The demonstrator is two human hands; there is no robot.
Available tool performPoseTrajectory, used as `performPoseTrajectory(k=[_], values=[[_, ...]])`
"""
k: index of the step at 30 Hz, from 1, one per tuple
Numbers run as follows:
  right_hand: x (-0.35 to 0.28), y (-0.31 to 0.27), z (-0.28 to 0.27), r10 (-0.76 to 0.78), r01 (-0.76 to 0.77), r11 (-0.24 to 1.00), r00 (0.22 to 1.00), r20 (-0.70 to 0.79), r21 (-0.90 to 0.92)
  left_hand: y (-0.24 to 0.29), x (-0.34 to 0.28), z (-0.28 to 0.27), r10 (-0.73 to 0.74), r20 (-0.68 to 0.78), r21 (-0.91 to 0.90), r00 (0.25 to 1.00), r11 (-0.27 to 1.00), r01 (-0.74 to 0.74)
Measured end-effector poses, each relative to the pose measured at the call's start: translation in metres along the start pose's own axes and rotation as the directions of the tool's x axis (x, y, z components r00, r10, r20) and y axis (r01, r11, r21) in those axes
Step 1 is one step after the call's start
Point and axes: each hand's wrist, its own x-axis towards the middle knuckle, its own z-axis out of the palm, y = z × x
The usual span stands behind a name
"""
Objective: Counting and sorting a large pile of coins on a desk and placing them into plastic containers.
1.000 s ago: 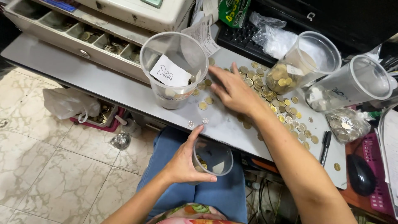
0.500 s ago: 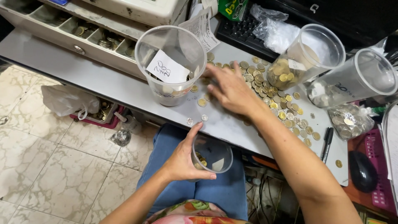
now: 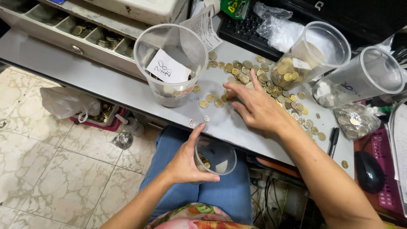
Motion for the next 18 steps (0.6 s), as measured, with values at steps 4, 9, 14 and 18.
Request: performPoseTrajectory(k=[4, 9, 14, 18], values=[[-0.013, -0.014, -0.002, -0.026, 0.026, 1.0, 1.0, -0.001, -0.001, -0.003, -0.002, 0.003, -0.008, 0.001, 0.0, 1.0, 1.0, 0.008], [-0.028, -0.058, -0.015, -0.129, 0.126, 0.981, 0.992, 0.009, 0.149, 0.01, 0.004, 0.0, -0.039, -0.002, -0.039, 0.999, 0.998, 0.039], [-0.011, -0.046, -0.003, -0.024, 0.037, 0.901, 0.999, -0.035, 0.432, 0.009, 0.001, 0.003, -0.083, 0.004, -0.038, 0.997, 0.996, 0.083], [0.036, -0.021, 0.009, -0.006, 0.058, 0.88, 0.994, -0.109, 0.472, 0.015, 0.002, 0.003, -0.088, -0.002, -0.035, 0.996, 0.996, 0.088]])
